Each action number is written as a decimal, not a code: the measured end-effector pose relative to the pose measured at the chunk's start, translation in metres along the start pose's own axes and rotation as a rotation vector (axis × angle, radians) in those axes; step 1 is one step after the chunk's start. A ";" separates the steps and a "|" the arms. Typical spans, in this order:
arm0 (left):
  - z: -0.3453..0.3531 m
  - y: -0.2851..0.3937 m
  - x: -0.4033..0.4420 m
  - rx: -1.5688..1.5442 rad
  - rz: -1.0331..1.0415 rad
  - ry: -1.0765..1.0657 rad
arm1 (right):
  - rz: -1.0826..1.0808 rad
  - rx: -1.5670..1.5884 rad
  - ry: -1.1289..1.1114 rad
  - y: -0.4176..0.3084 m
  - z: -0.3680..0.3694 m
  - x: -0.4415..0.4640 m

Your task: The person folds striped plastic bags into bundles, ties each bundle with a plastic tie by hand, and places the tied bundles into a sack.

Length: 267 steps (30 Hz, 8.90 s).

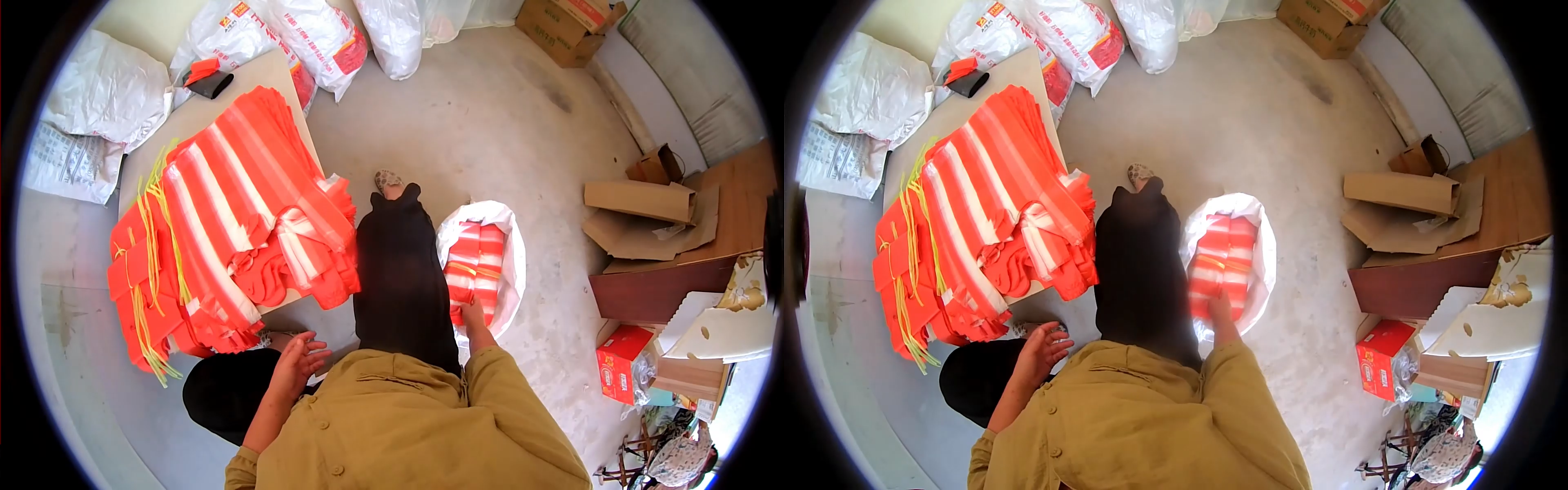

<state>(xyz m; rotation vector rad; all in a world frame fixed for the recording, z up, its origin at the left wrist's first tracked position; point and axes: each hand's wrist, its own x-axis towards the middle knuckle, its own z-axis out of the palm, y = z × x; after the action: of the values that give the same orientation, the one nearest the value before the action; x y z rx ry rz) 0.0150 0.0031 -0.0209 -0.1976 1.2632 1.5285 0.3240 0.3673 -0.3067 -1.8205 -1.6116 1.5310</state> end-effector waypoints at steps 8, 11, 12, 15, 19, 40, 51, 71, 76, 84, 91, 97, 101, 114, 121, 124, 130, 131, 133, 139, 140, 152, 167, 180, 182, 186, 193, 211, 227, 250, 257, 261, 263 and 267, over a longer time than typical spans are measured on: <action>-0.007 -0.006 0.005 -0.025 -0.001 -0.004 | -0.498 -0.771 0.131 -0.080 -0.020 -0.079; -0.010 -0.009 0.004 -0.026 -0.016 0.013 | -0.447 -0.485 -0.206 -0.063 -0.025 -0.063; -0.009 -0.009 0.002 -0.019 -0.016 0.016 | -0.366 -0.223 -0.283 -0.048 -0.021 -0.053; -0.007 -0.007 -0.001 0.002 -0.017 0.021 | -0.428 -0.522 -0.312 -0.040 -0.019 -0.043; -0.009 -0.008 0.001 0.007 -0.017 0.029 | -0.440 -0.904 -0.276 -0.062 -0.012 -0.041; -0.015 -0.015 0.010 -0.010 -0.041 0.035 | -0.294 -0.811 -0.561 0.001 0.002 0.025; -0.017 -0.018 0.011 -0.035 -0.046 0.044 | -0.103 -0.331 -0.162 -0.025 -0.023 0.008; -0.001 -0.010 0.004 0.062 -0.018 0.142 | -0.105 -0.152 0.325 0.017 -0.054 0.084; -0.019 0.001 0.003 0.060 0.086 0.175 | -0.326 -0.191 0.121 -0.096 -0.043 0.037; -0.042 0.025 -0.015 -0.085 0.262 0.249 | -0.624 0.159 0.030 -0.317 0.022 -0.043; -0.124 -0.055 0.003 -0.019 0.016 0.449 | -1.248 -0.210 -0.348 -0.414 0.130 -0.150; -0.101 -0.046 0.010 0.138 0.134 0.326 | -1.424 -0.444 -0.580 -0.458 0.224 -0.189; -0.107 -0.067 0.027 0.386 0.216 0.285 | -1.422 -0.601 -0.577 -0.465 0.265 -0.184; -0.084 -0.031 0.009 0.681 0.191 0.178 | -1.557 -0.797 -0.692 -0.485 0.251 -0.207; -0.056 0.031 -0.031 0.273 0.388 0.046 | -1.347 -0.529 -0.580 -0.480 0.241 -0.215; -0.053 0.072 -0.037 0.085 0.592 0.164 | -1.302 -0.576 -0.602 -0.490 0.236 -0.223; -0.063 0.154 -0.019 -0.082 0.598 0.285 | -1.206 -0.567 -0.649 -0.493 0.235 -0.225; -0.063 0.164 -0.013 -0.099 0.588 0.278 | -1.179 -0.540 -0.657 -0.495 0.233 -0.228; -0.062 0.182 -0.001 -0.119 0.591 0.262 | -1.133 -0.502 -0.670 -0.496 0.234 -0.226; -0.064 0.207 0.042 -0.287 0.680 0.259 | -1.012 -0.407 -0.739 -0.497 0.240 -0.206; -0.069 0.205 0.053 -0.317 0.716 0.236 | -0.957 -0.365 -0.764 -0.498 0.240 -0.206; -0.060 0.220 0.054 -0.462 0.677 0.312 | -0.831 -0.145 -0.835 -0.491 0.248 -0.188; -0.029 0.181 0.005 0.080 0.742 0.292 | -0.840 -0.131 -0.738 -0.483 0.242 -0.194; -0.039 0.231 -0.023 -0.347 0.678 0.106 | -0.961 -0.106 -0.663 -0.507 0.246 -0.215; -0.043 0.234 -0.025 -0.306 0.638 0.144 | -0.954 -0.111 -0.695 -0.507 0.246 -0.217; -0.038 0.213 -0.016 -0.164 0.531 0.225 | -0.946 -0.160 -0.694 -0.493 0.246 -0.218; -0.041 0.150 -0.002 -0.123 0.550 0.394 | -0.889 -0.295 -0.734 -0.480 0.230 -0.221; -0.024 0.102 -0.011 -0.466 0.483 0.250 | -1.458 -0.671 -0.854 -0.478 0.248 -0.255; -0.035 0.099 -0.027 -0.728 0.633 0.098 | -1.289 -0.732 -1.038 -0.479 0.330 -0.273; -0.016 0.098 -0.042 -0.814 0.516 0.147 | -1.002 -0.295 -1.215 -0.446 0.293 -0.279; -0.030 0.072 0.000 -0.542 0.469 0.182 | -0.854 -0.126 -1.091 -0.422 0.262 -0.255; -0.021 0.080 -0.007 -0.379 0.366 0.292 | -0.920 -0.266 -1.009 -0.400 0.262 -0.251; -0.020 0.078 -0.006 -0.366 0.351 0.301 | -0.863 -0.286 -1.009 -0.386 0.263 -0.257; -0.014 0.076 -0.017 -0.326 0.335 0.303 | -0.804 -0.082 -1.025 -0.352 0.275 -0.271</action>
<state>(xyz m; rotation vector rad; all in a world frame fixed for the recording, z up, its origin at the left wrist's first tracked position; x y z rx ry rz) -0.0453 -0.0061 0.0299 -0.4611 1.3206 2.0526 -0.0478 0.1465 -0.0138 -0.1380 -2.3670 2.0158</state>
